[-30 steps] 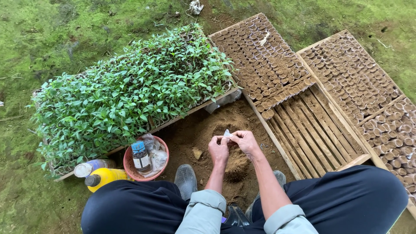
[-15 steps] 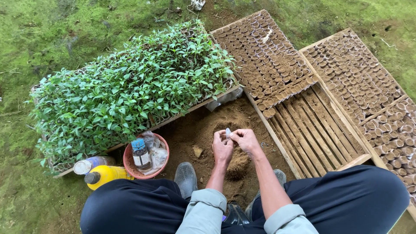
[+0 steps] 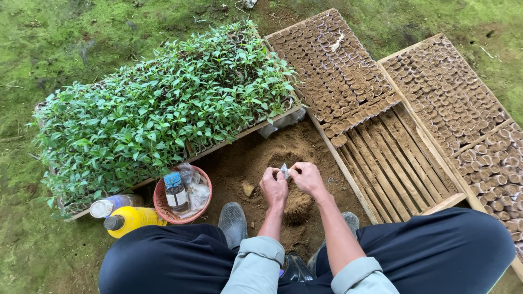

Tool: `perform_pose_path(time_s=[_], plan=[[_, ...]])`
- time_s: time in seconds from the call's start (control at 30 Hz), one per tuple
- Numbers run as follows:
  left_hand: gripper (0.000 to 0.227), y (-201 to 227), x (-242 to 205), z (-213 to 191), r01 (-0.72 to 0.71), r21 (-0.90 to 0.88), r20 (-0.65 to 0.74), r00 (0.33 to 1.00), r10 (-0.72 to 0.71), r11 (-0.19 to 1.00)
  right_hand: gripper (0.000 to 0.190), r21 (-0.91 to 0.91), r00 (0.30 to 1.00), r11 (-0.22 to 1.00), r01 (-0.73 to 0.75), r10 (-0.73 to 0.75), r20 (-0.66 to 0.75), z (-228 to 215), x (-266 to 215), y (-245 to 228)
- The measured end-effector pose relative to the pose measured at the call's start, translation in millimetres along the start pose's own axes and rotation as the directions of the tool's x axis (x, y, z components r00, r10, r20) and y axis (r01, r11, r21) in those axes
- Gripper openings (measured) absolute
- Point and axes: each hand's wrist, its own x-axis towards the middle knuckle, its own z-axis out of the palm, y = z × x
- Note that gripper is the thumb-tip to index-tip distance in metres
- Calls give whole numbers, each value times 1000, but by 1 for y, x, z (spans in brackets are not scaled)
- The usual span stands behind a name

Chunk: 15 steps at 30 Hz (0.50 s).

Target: Filling small paper pots with soil for seedlings using a spoon and packing them into a tray

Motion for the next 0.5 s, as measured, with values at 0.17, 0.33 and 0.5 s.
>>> perform_pose_path(time_s=[0.17,0.33,0.5], plan=[[8,15,-7,-6,16,25,12,1000,-16,1000,14,-26,999,999,-32,31,-18,6,-3,-8],[5,16,-8,-6,34,18,15,999,-35,999,14,25,999,999,-21,22,-49,7,-9,-21],[4,3,-3,-1,73,24,-3,997,-73,997,7,-13,995,1000,-18,17,-101,28,7,9]])
